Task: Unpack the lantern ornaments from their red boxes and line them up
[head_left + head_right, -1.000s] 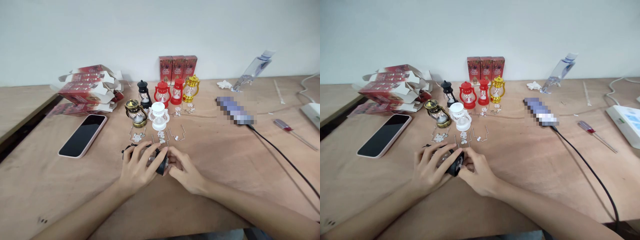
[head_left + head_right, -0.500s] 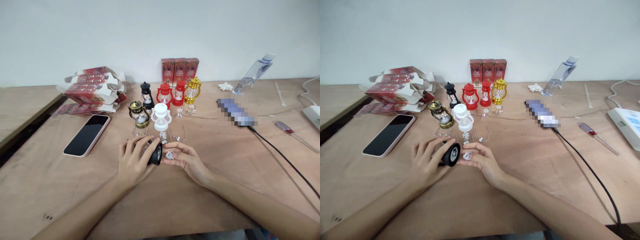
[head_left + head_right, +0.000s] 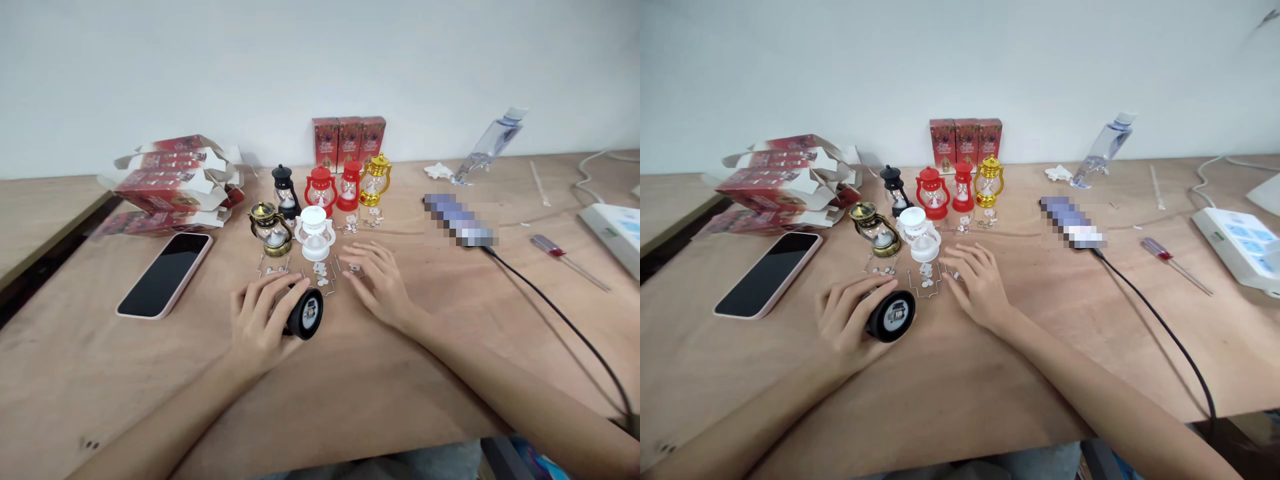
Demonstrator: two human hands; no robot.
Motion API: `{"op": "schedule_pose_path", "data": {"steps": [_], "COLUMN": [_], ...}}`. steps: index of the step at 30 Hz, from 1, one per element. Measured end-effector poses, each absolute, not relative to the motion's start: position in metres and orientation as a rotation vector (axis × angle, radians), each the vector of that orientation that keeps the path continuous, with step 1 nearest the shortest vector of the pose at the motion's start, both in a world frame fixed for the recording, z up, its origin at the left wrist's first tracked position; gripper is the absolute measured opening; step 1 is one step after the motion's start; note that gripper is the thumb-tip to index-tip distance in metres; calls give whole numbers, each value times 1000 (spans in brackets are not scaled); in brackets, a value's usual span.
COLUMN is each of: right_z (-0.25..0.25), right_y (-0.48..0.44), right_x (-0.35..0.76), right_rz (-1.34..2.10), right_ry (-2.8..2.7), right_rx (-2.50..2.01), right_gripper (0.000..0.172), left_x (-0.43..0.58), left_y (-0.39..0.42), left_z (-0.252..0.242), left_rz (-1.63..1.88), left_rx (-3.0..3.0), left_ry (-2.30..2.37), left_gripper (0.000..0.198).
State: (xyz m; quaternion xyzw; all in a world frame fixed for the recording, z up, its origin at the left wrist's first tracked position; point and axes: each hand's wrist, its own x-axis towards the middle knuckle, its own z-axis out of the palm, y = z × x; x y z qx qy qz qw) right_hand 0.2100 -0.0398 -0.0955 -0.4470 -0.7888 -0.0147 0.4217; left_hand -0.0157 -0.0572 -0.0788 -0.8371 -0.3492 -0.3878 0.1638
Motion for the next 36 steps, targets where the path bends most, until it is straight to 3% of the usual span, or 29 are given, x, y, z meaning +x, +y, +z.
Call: {"op": "schedule_pose_path", "data": {"steps": [3,12,23,36], "right_z": [-88,-83,-87,-84], "right_y": [-59,-84,-72,-69], "right_x": [198,174,188,195], "right_rz": [-91,235,-389,-157], "right_ry": [-1975,-1924,-2230,-2305], "right_rx": [-884,-882,-730,-546], "right_gripper": [7,9,24,21], "left_x": [-15,-13,-15,-14], "left_y": [-58,-60,-60,-59], "left_z": [-79,-78,-76,-73], "left_rz": [-1105,-1062,-945,-789], "left_rx": [-2395,-2336,-2434,-2627], "left_ry": [-944,-885,-833,-687], "left_gripper": [40,36,37,35]}}
